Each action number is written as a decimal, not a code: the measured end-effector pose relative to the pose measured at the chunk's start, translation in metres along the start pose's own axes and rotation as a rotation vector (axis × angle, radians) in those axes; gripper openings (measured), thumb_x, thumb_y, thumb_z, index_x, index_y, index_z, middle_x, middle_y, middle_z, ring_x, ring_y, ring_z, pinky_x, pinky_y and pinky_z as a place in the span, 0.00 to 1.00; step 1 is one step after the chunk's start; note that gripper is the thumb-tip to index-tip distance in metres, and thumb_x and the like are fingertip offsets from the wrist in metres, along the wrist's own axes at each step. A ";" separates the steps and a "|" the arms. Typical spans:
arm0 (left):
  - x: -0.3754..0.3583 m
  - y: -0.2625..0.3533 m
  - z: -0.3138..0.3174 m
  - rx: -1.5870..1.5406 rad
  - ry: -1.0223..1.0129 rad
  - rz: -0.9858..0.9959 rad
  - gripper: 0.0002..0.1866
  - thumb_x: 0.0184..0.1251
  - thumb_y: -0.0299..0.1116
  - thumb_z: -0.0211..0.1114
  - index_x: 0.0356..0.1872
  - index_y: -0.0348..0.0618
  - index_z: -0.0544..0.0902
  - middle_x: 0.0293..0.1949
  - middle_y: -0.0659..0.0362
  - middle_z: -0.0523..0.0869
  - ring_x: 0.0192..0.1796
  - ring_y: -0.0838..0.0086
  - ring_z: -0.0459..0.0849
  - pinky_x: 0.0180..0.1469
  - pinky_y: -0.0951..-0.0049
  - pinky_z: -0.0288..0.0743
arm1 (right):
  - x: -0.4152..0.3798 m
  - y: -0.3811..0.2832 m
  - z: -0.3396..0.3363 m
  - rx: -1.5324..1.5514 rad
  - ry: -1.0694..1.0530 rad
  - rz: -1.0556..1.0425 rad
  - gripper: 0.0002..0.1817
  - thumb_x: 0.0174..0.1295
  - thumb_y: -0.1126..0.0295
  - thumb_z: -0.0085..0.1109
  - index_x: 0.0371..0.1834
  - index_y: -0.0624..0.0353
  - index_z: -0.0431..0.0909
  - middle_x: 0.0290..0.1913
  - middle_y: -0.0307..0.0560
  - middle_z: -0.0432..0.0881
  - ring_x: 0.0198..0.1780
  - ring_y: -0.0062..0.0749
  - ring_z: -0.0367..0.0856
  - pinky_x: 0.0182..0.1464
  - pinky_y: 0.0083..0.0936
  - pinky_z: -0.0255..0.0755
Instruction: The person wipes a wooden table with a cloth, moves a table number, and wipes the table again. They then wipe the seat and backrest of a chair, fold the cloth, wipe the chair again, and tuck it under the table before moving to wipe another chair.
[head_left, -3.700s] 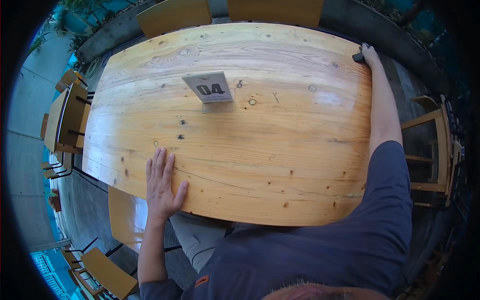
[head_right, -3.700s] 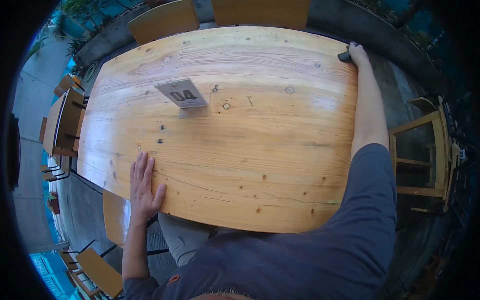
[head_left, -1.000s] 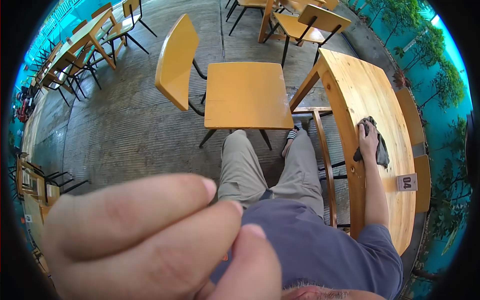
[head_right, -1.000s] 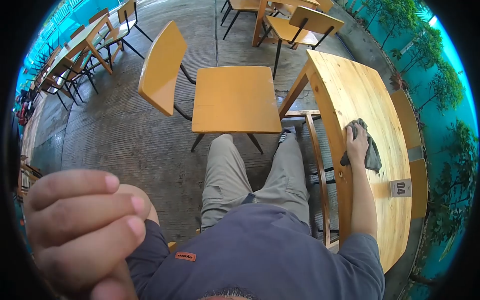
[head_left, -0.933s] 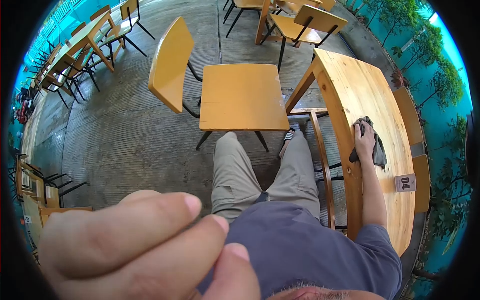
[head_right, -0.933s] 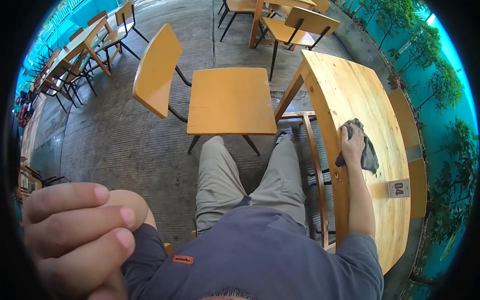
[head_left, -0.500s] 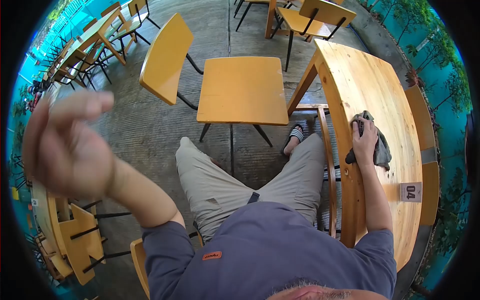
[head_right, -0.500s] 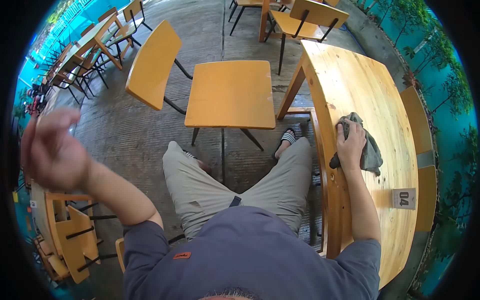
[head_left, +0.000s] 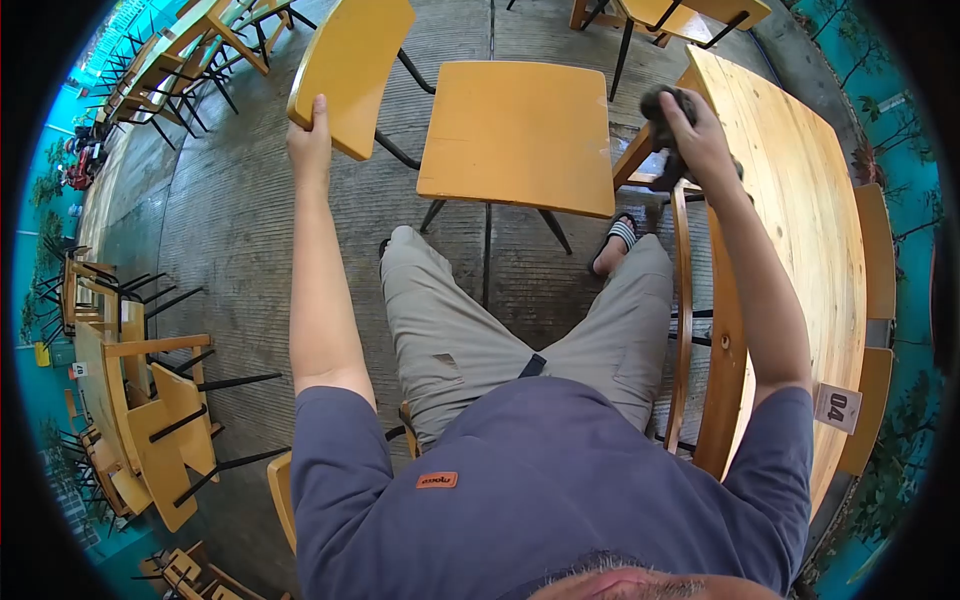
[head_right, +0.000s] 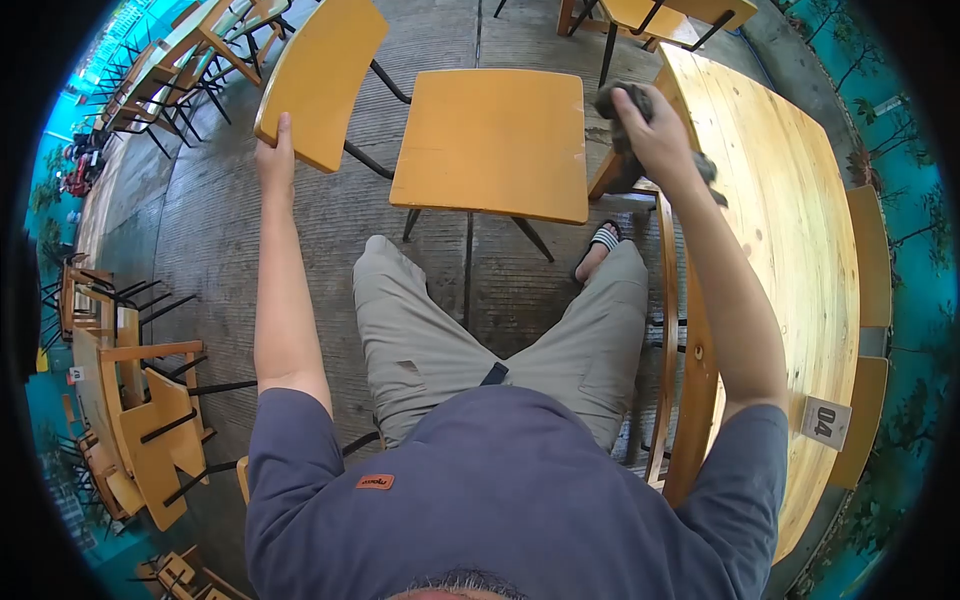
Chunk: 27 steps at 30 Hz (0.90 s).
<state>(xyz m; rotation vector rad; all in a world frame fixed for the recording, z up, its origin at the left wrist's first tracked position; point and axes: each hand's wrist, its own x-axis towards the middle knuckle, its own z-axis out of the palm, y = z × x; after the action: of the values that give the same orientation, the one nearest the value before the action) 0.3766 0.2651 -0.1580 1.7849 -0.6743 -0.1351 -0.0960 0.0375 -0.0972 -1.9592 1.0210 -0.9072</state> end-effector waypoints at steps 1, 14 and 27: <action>0.002 -0.002 0.001 0.048 0.039 0.001 0.41 0.74 0.58 0.66 0.70 0.29 0.69 0.57 0.44 0.85 0.60 0.63 0.85 0.63 0.65 0.76 | 0.017 0.012 0.021 0.003 -0.089 0.043 0.24 0.75 0.52 0.61 0.57 0.64 0.79 0.35 0.43 0.86 0.34 0.22 0.83 0.37 0.24 0.78; -0.093 -0.169 0.151 0.518 -0.143 -0.222 0.29 0.77 0.50 0.57 0.60 0.29 0.77 0.62 0.37 0.79 0.65 0.44 0.79 0.66 0.49 0.73 | -0.043 0.178 0.238 -0.799 -0.500 0.021 0.40 0.70 0.35 0.50 0.81 0.43 0.65 0.87 0.49 0.47 0.85 0.65 0.38 0.80 0.72 0.35; -0.069 -0.181 0.198 0.795 -0.181 -0.579 0.39 0.81 0.61 0.37 0.41 0.36 0.89 0.44 0.39 0.90 0.51 0.42 0.88 0.54 0.44 0.79 | 0.030 0.157 0.397 -0.638 -0.322 -0.249 0.38 0.70 0.42 0.53 0.78 0.52 0.68 0.85 0.55 0.53 0.84 0.72 0.37 0.80 0.71 0.30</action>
<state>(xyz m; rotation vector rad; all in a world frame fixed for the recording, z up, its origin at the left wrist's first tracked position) 0.3036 0.1634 -0.4048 2.7322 -0.3204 -0.4740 0.1930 0.0579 -0.4127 -2.7036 0.9582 -0.3768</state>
